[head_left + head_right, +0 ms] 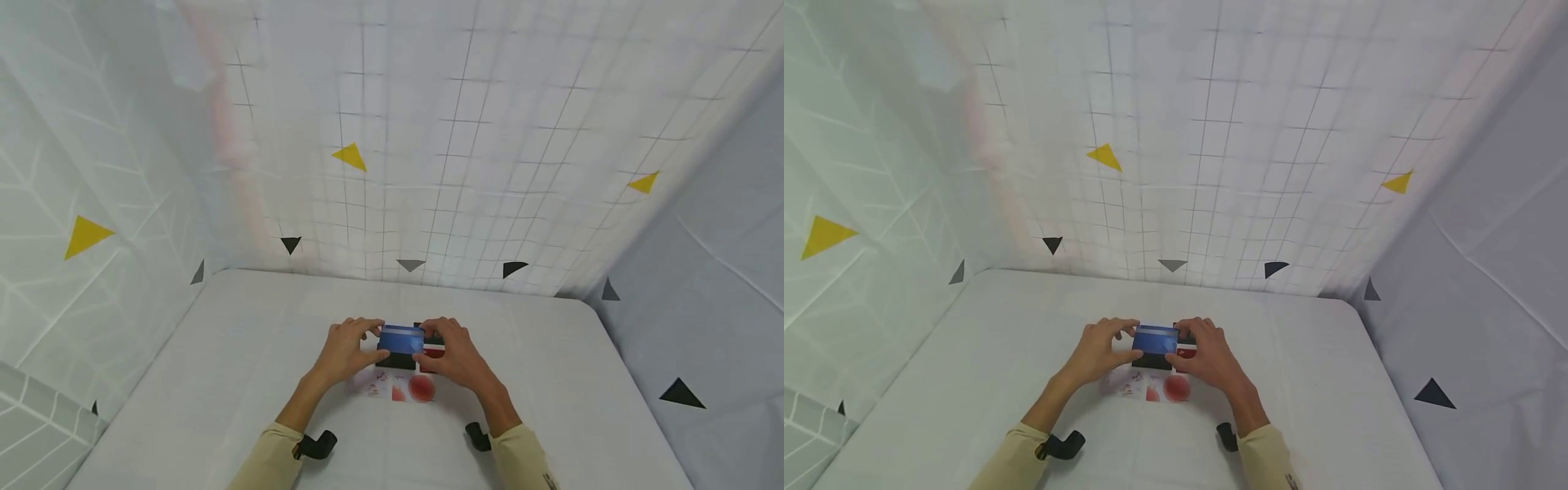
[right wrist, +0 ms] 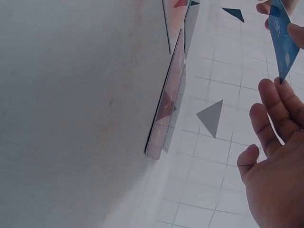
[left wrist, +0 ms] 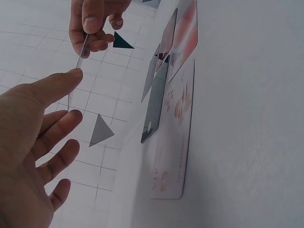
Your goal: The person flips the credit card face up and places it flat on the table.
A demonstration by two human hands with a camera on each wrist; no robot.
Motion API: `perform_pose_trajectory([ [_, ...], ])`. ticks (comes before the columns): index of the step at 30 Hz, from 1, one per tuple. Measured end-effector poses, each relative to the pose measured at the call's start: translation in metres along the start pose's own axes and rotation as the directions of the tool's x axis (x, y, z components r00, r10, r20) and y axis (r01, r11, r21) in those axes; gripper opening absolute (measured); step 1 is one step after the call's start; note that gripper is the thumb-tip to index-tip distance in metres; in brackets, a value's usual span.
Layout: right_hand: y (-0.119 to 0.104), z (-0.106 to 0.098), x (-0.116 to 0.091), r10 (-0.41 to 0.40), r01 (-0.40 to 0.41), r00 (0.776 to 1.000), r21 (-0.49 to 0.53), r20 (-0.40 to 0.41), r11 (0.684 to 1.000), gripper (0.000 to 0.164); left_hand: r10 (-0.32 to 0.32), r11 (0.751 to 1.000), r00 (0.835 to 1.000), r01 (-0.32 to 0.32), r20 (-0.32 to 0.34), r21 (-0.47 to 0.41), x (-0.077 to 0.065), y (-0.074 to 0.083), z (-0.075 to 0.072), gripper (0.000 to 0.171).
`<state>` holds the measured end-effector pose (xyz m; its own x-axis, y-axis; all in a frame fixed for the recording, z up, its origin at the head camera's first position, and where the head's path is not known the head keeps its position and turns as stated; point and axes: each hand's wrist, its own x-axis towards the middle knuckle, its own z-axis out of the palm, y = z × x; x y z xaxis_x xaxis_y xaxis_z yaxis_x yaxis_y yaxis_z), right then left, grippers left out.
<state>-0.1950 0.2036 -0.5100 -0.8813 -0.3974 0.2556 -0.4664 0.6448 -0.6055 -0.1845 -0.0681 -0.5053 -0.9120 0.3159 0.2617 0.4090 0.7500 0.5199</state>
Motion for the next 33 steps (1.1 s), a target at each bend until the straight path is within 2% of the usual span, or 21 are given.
perform_pose_trajectory([
  [10, 0.0, 0.002, -0.006, 0.027, -0.027, 1.0, 0.026, 0.002, 0.999, 0.06, 0.008, 1.0, 0.999, -0.007, 0.039, -0.02, -0.003, 0.001, 0.002, 0.062],
  [16, -0.002, 0.001, -0.009, 0.036, -0.035, 0.999, 0.096, -0.014, 0.995, 0.06, 0.0, 0.999, 0.998, 0.003, 0.061, -0.047, -0.002, 0.003, 0.003, 0.061],
  [21, -0.006, -0.001, -0.008, 0.016, -0.011, 0.999, 0.162, -0.03, 0.987, 0.06, -0.004, 0.996, 0.996, 0.012, 0.089, -0.088, -0.001, 0.003, 0.005, 0.06],
  [29, -0.018, -0.004, -0.005, -0.014, 0.023, 0.999, 0.177, -0.05, 0.984, 0.062, -0.037, 0.974, 0.99, 0.066, 0.138, -0.216, 0.0, 0.008, 0.005, 0.06],
  [33, -0.021, -0.003, -0.002, -0.037, 0.045, 0.998, 0.214, -0.041, 0.976, 0.062, -0.026, 0.971, 0.989, 0.06, 0.149, -0.232, 0.001, 0.009, 0.006, 0.06],
])
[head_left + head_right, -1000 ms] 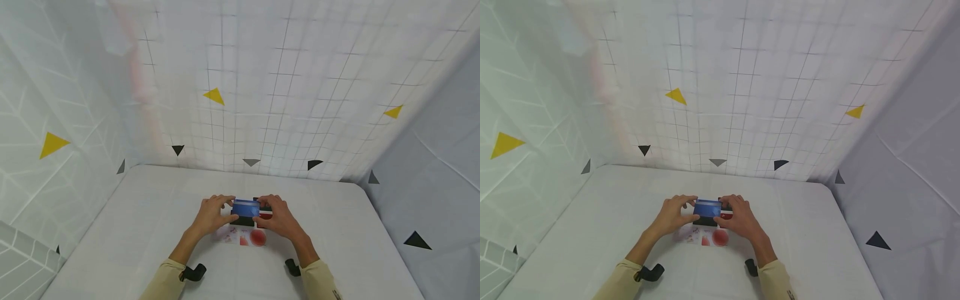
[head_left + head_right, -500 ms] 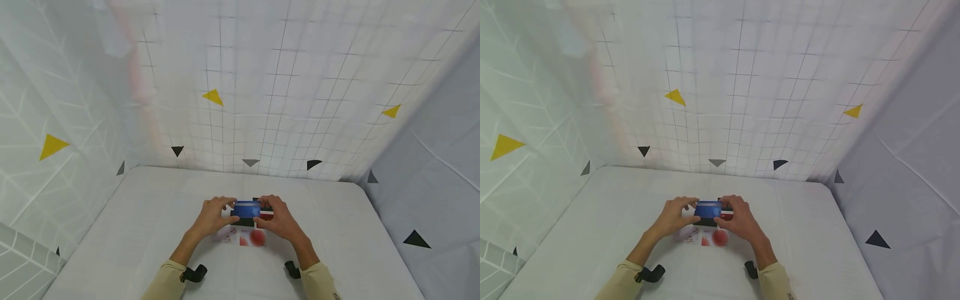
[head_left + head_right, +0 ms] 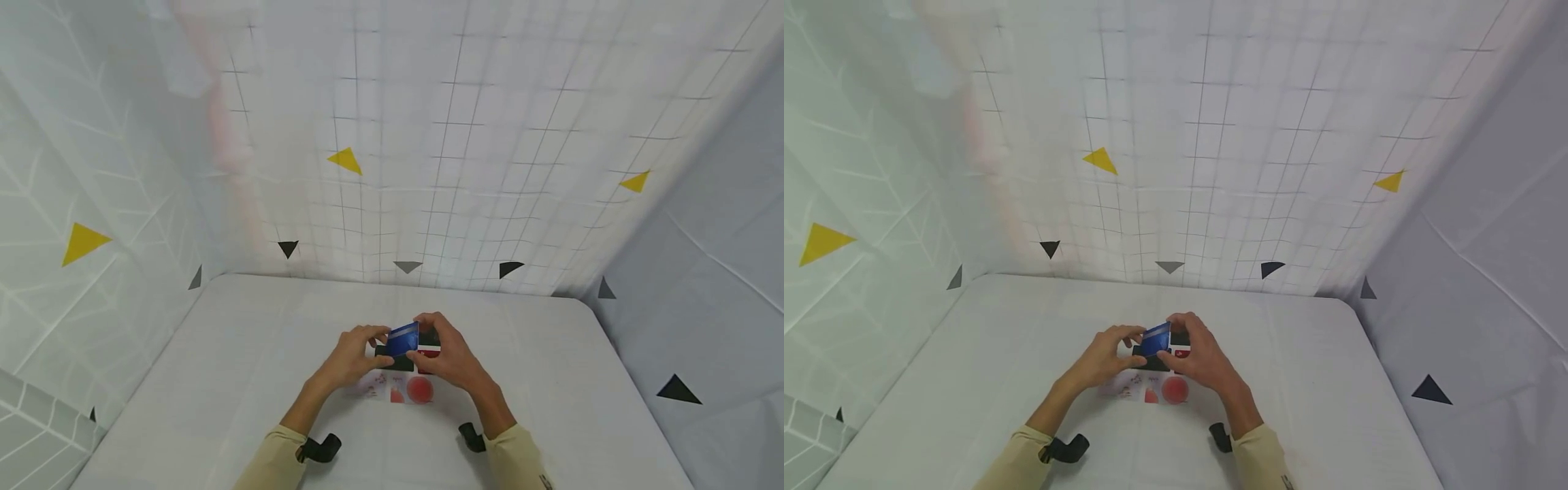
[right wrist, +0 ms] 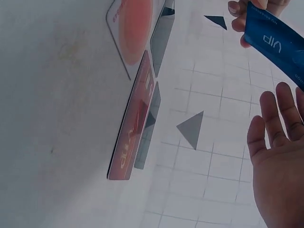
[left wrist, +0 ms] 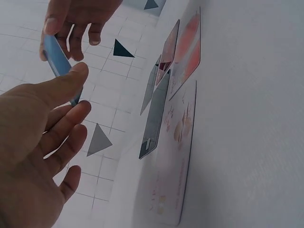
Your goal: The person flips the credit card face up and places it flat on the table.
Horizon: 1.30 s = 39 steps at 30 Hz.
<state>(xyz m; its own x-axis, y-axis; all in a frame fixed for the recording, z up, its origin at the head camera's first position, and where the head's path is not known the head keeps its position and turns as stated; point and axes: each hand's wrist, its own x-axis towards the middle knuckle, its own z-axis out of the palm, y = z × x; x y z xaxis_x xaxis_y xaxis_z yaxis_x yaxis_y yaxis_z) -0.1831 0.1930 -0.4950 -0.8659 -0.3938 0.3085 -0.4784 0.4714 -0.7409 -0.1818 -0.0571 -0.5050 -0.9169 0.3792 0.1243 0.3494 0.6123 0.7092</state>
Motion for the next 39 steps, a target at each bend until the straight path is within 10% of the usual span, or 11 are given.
perform_pose_trajectory([
  [27, -0.009, 0.016, 0.01, -0.088, 0.075, 0.992, 0.135, 0.089, 0.988, 0.068, 0.17, 0.985, 0.985, -0.17, 0.023, 0.007, 0.003, 0.004, 0.004, 0.056],
  [39, -0.009, 0.017, 0.007, -0.055, 0.044, 0.995, 0.146, 0.078, 0.988, 0.07, 0.144, 0.989, 0.989, -0.144, 0.016, 0.009, 0.0, 0.003, 0.006, 0.057],
])
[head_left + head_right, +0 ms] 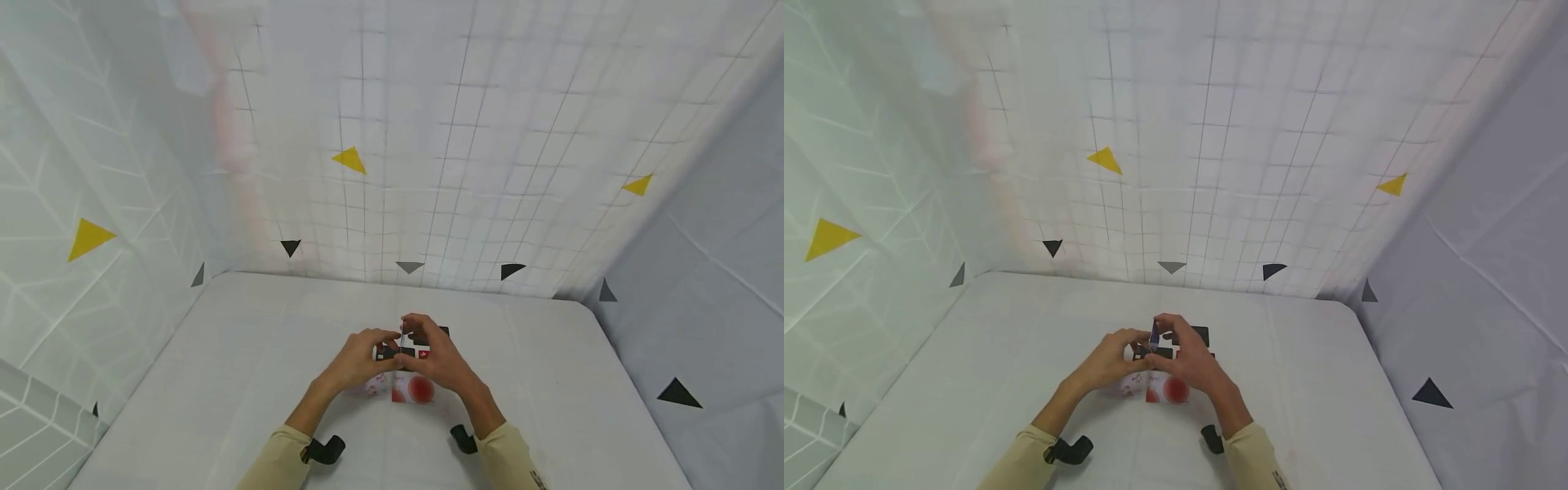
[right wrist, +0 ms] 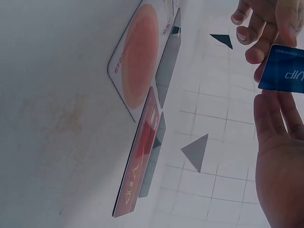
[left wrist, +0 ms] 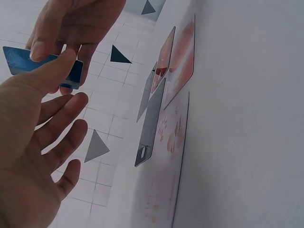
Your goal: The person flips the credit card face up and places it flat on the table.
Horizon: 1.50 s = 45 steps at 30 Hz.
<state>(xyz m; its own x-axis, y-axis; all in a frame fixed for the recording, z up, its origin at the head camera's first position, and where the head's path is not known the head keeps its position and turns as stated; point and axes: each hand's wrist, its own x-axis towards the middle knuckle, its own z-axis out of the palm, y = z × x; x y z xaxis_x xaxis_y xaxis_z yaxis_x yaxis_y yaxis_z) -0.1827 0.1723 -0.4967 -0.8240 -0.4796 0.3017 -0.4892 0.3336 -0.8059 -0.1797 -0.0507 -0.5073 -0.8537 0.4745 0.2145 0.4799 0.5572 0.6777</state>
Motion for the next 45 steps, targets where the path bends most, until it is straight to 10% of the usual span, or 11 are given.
perform_pose_trajectory([
  [15, -0.006, -0.016, -0.009, 0.068, -0.053, 0.994, -0.162, 0.087, 0.985, 0.067, -0.063, 0.998, 0.997, 0.062, -0.04, -0.014, -0.007, -0.002, -0.008, 0.066],
  [27, -0.017, -0.033, -0.008, 0.138, -0.014, 0.97, -0.522, 0.199, 0.853, 0.065, -0.012, 0.995, 0.999, 0.008, -0.032, -0.098, -0.007, 0.0, -0.006, 0.076],
  [45, -0.029, -0.036, -0.005, 0.106, 0.086, 0.961, -0.641, 0.256, 0.763, 0.062, 0.01, 0.999, 1.0, -0.01, -0.008, -0.04, -0.003, 0.001, 0.001, 0.067],
])
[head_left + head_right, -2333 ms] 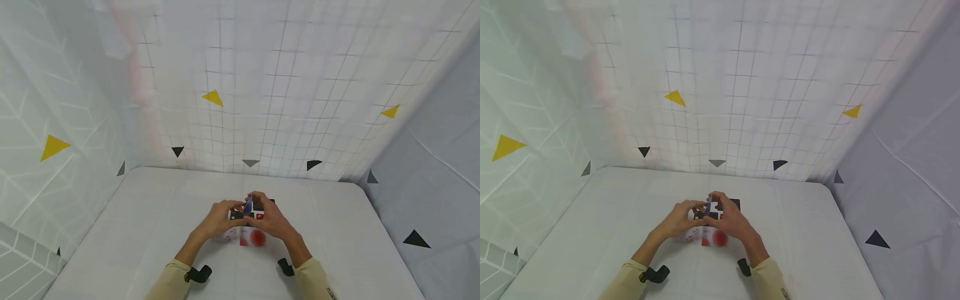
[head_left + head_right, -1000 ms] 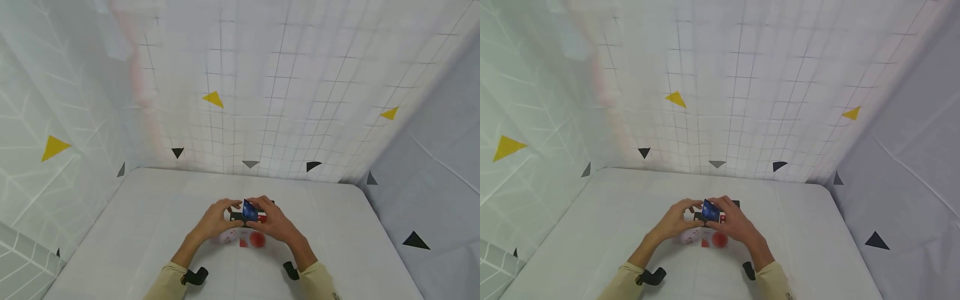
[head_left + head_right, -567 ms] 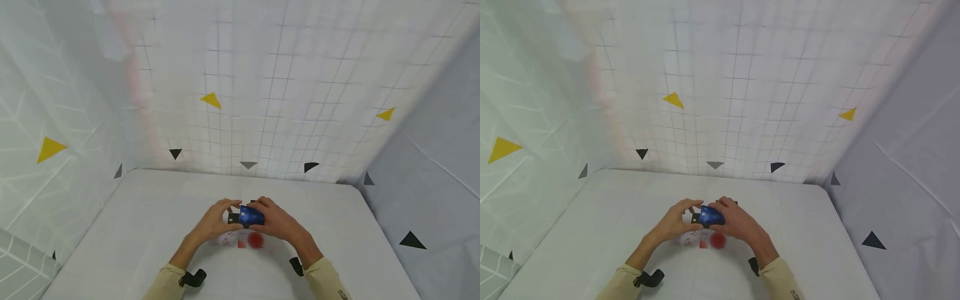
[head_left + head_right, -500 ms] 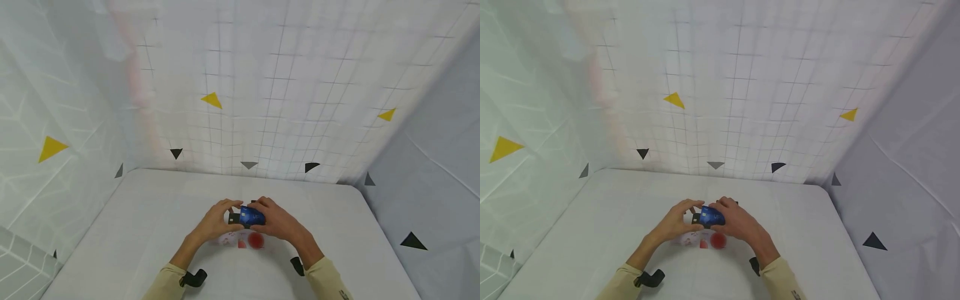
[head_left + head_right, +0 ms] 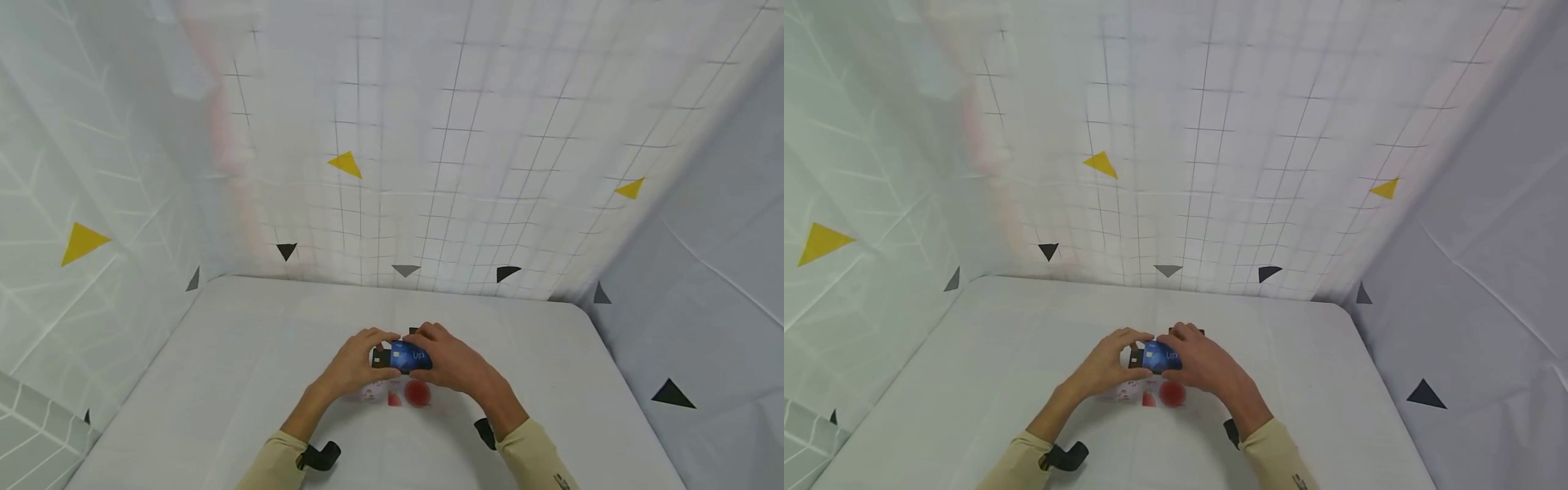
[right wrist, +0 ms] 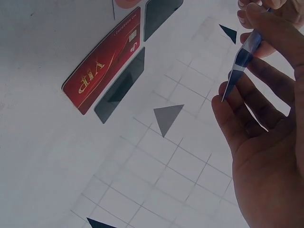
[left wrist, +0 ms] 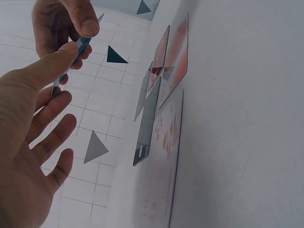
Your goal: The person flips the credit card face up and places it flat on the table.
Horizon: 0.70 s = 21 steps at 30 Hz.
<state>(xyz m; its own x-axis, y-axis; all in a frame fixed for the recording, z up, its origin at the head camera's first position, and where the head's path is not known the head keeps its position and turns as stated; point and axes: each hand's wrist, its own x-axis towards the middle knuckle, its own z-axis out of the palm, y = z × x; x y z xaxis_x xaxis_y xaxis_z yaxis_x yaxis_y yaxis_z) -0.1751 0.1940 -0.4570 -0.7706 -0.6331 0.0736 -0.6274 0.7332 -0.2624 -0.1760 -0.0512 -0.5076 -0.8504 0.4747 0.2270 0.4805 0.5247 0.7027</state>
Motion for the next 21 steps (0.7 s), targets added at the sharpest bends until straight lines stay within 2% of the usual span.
perform_pose_trajectory([
  [10, -0.0008, 0.0013, 0.0006, 0.003, -0.003, 1.0, 0.002, -0.004, 1.0, 0.062, -0.026, 0.997, 1.0, 0.026, -0.01, 0.068, -0.0018, -0.0019, -0.0003, 0.067],
  [21, 0.0045, 0.0051, -0.0018, 0.06, -0.06, 0.998, 0.035, -0.004, 0.998, 0.061, -0.027, 0.995, 1.0, 0.028, -0.01, 0.1, -0.002, -0.0049, -0.0029, 0.064],
])
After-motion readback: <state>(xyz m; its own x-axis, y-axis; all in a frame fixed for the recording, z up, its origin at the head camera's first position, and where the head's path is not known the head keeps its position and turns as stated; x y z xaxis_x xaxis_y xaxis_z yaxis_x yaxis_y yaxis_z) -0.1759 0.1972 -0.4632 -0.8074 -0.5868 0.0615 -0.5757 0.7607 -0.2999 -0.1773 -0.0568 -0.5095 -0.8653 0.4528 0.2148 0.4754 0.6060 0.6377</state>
